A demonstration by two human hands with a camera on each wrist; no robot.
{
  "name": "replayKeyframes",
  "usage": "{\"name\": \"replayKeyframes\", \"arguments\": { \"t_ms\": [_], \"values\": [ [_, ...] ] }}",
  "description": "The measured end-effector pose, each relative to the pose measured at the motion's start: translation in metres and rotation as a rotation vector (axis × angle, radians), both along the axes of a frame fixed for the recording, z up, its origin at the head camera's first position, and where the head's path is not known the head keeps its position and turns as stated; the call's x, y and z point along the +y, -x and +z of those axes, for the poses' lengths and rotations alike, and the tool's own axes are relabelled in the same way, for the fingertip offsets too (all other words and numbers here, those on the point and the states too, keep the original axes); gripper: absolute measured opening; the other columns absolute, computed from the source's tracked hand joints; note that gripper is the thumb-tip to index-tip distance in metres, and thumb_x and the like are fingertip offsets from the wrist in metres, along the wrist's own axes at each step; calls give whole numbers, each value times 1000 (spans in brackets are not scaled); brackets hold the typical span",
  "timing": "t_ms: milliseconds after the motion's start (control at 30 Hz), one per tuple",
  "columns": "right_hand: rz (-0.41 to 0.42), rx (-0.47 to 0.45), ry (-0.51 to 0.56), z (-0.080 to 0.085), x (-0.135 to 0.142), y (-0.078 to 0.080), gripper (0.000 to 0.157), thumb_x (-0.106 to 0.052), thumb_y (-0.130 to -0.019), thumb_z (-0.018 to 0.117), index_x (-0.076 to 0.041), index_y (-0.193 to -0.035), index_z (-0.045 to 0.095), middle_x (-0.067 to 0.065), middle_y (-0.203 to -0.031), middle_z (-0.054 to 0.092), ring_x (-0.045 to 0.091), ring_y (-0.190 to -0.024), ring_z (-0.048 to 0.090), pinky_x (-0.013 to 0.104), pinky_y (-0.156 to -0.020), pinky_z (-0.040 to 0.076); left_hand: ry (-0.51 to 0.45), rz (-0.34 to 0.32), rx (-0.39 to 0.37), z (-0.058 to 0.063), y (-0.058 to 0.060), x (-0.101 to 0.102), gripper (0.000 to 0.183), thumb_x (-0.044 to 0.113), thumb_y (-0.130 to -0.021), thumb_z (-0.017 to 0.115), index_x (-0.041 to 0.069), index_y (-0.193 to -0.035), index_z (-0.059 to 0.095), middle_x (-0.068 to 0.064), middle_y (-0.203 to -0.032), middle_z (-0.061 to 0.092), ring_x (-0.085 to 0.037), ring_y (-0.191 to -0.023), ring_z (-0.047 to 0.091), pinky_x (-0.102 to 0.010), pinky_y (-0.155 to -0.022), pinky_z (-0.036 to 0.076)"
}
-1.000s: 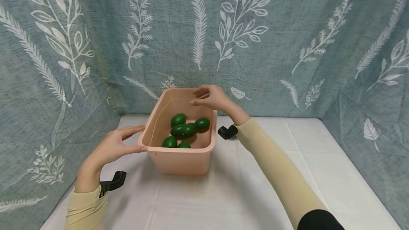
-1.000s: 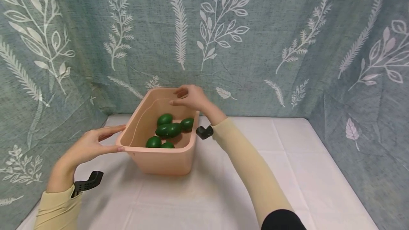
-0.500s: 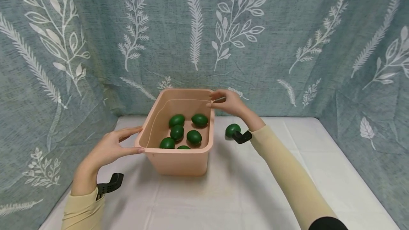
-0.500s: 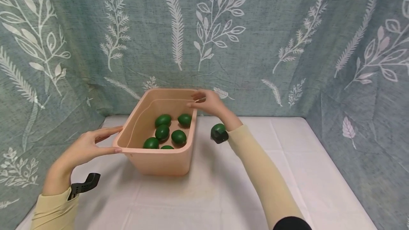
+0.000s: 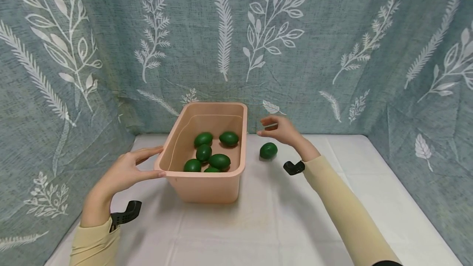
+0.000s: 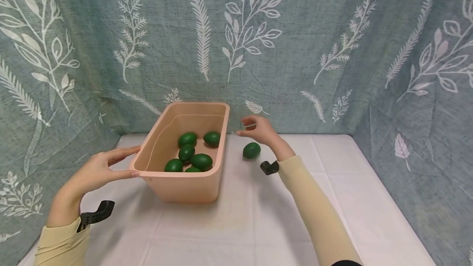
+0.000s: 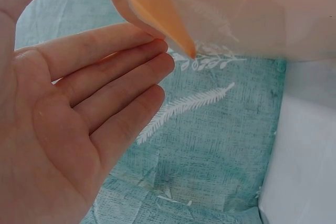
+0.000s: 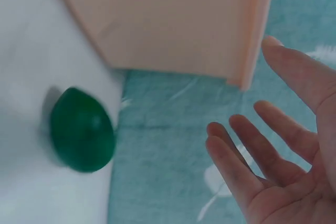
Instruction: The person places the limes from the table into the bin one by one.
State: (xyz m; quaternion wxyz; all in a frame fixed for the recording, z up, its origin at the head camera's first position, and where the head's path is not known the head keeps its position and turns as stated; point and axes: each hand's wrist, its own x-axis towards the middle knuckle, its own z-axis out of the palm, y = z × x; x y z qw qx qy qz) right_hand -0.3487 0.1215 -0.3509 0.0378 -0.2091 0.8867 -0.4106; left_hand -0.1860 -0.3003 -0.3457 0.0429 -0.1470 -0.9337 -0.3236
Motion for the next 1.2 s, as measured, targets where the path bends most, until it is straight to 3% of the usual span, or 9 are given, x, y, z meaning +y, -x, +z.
{"name": "replayKeyframes", "arguments": {
  "t_ms": [167, 533, 833, 1200],
  "values": [
    [2, -12, -23, -18, 15, 4, 58, -31, -86, 71, -8, -135, 51, 17, -134, 52, 35, -120, 55, 45, -96, 53, -7, 5, 0, -1, -1, -1, 72, 44, -79, 74, 15, -140, 49, -10, -143, 48, -43, -131, 41, -59, -102, 42],
    [-43, -47, -37, -51, 37, 14, 59, -31, -84, 73, -9, -135, 52, 18, -134, 53, 36, -119, 54, 43, -95, 53, -11, 5, -13, 0, -1, -2, 71, 42, -80, 75, 16, -140, 49, -11, -143, 47, -42, -132, 41, -57, -103, 42],
    [-88, -97, -69, -75, 39, 20, 62, -32, -83, 74, -11, -136, 50, 16, -137, 50, 35, -123, 52, 44, -96, 52, -7, 2, -16, 1, 0, -2, 72, 43, -80, 74, 16, -141, 48, -10, -144, 47, -42, -132, 40, -57, -104, 41],
    [-61, -164, -40, -92, 32, 27, 76, -28, -82, 75, -7, -144, 38, 18, -146, 39, 39, -130, 44, 49, -104, 46, -11, 2, -26, 2, 0, -2, 72, 44, -80, 74, 17, -141, 48, -11, -144, 46, -43, -132, 39, -60, -102, 42]
  ]
}}
